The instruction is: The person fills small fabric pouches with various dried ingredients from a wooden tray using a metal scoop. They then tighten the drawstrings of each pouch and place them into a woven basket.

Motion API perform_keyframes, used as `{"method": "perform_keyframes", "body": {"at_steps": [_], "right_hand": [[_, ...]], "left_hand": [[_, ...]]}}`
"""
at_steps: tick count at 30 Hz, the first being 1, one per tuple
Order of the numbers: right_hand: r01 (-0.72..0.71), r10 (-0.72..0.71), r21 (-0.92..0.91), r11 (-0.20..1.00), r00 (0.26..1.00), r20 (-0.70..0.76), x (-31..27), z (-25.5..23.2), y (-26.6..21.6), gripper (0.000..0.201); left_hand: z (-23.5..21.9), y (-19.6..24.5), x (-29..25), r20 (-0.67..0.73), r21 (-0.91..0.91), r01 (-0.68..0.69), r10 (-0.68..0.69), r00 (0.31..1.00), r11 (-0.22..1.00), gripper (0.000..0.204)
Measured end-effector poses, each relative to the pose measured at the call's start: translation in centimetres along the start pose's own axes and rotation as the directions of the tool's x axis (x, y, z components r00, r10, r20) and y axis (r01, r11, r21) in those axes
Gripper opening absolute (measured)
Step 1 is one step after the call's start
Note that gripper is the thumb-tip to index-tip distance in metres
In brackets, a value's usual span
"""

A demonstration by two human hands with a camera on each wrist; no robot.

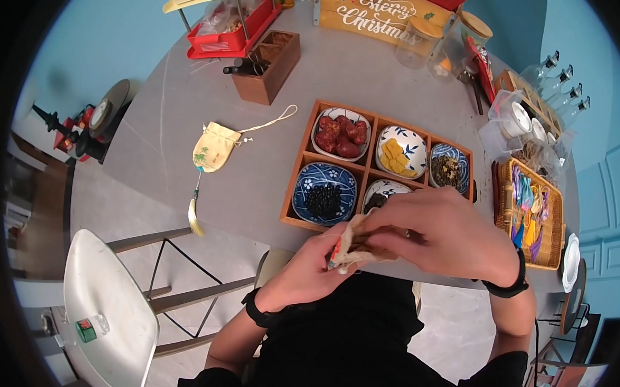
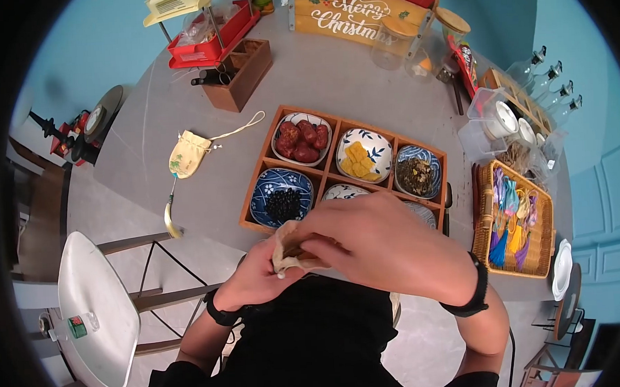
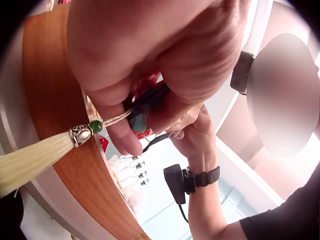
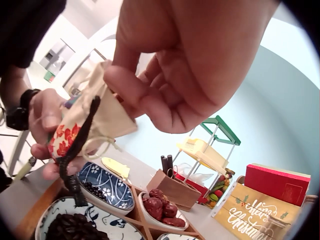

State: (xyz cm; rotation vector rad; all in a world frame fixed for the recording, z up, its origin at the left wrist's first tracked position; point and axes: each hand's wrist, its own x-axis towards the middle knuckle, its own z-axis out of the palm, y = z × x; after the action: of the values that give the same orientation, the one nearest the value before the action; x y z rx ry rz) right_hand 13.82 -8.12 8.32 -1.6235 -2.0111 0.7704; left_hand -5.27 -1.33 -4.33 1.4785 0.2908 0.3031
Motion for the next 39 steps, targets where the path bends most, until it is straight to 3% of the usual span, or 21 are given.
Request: {"method": "perform_keyframes", "body": {"at_steps": [4,6,8,12,18,20,25,27,29,31,34,35,36,39], "right_hand": [[-0.048,0.050,-0.021,0.999,0.996,0.067,-0.9,-0.8,0.2,0.012],[-0.019,0.029,-0.188,0.982,0.999,0.046,-0.8,-0.2,0.3,0.011],[0.019,-0.015,-0.243,0.970,1.000,0.018,-0.8,0.6,0.4,0.011],[0.039,-0.044,-0.332,0.943,0.999,-0.008,-0.7,1.7,0.0,0.013],[0.026,-0.029,-0.354,0.935,1.000,-0.002,-0.9,1.7,-0.7,0.013],[0.043,-0.043,-0.336,0.941,0.999,0.008,-0.7,2.3,-0.4,0.012],[0.146,-0.142,-0.279,0.949,0.989,0.033,-0.6,1.5,0.7,0.008],[-0.045,0.042,-0.039,0.998,0.996,-0.078,-0.3,-0.8,1.4,0.012],[-0.176,0.130,-0.168,0.970,0.958,-0.255,1.3,-1.2,5.3,0.020],[-0.208,0.123,-0.443,0.872,0.969,-0.213,2.5,-0.8,9.2,0.024],[-0.107,0.019,-0.554,0.826,0.987,-0.163,3.7,0.4,12.5,0.027],[-0.104,0.017,-0.553,0.827,0.987,-0.160,3.8,0.5,13.0,0.027],[-0.136,0.076,-0.560,0.817,0.989,-0.130,4.0,0.5,13.4,0.028],[-0.216,0.196,-0.555,0.803,0.976,-0.096,4.0,0.2,14.1,0.026]], "left_hand": [[0.7,-0.9,-0.3,-0.068,-0.097,-0.048,0.042,0.997,0.994,0.047],[1.1,-1.1,-0.1,-0.063,-0.167,-0.038,0.028,0.998,0.985,0.048],[1.5,-1.1,-0.1,-0.084,-0.022,-0.065,0.063,0.995,0.998,0.050],[1.7,-1.5,-0.1,-0.080,-0.056,-0.039,0.034,0.996,0.998,0.052],[1.8,0.6,-0.1,-0.096,0.058,0.062,-0.056,0.994,0.996,0.055],[2.1,0.8,0.0,-0.112,0.203,-0.006,0.029,0.993,0.979,0.055],[2.0,-1.4,-0.2,-0.095,-0.006,0.009,-0.010,0.995,1.000,0.053],[1.8,-2.0,-0.4,-0.126,-0.095,0.020,-0.031,0.992,0.995,0.052],[1.2,-1.9,-0.4,-0.085,-0.203,-0.007,-0.010,0.996,0.979,0.050],[1.2,-0.9,-0.6,-0.114,-0.183,-0.012,-0.009,0.993,0.983,0.046],[1.2,-1.2,-0.9,-0.145,-0.177,-0.009,-0.017,0.989,0.984,0.045],[0.9,-2.0,-1.0,-0.081,-0.123,0.031,-0.041,0.996,0.992,0.049],[0.6,-2.4,-1.1,-0.019,-0.065,0.067,-0.069,0.997,0.996,0.054],[0.6,-2.6,-1.5,-0.038,-0.030,0.049,-0.050,0.998,0.998,0.056]]}}
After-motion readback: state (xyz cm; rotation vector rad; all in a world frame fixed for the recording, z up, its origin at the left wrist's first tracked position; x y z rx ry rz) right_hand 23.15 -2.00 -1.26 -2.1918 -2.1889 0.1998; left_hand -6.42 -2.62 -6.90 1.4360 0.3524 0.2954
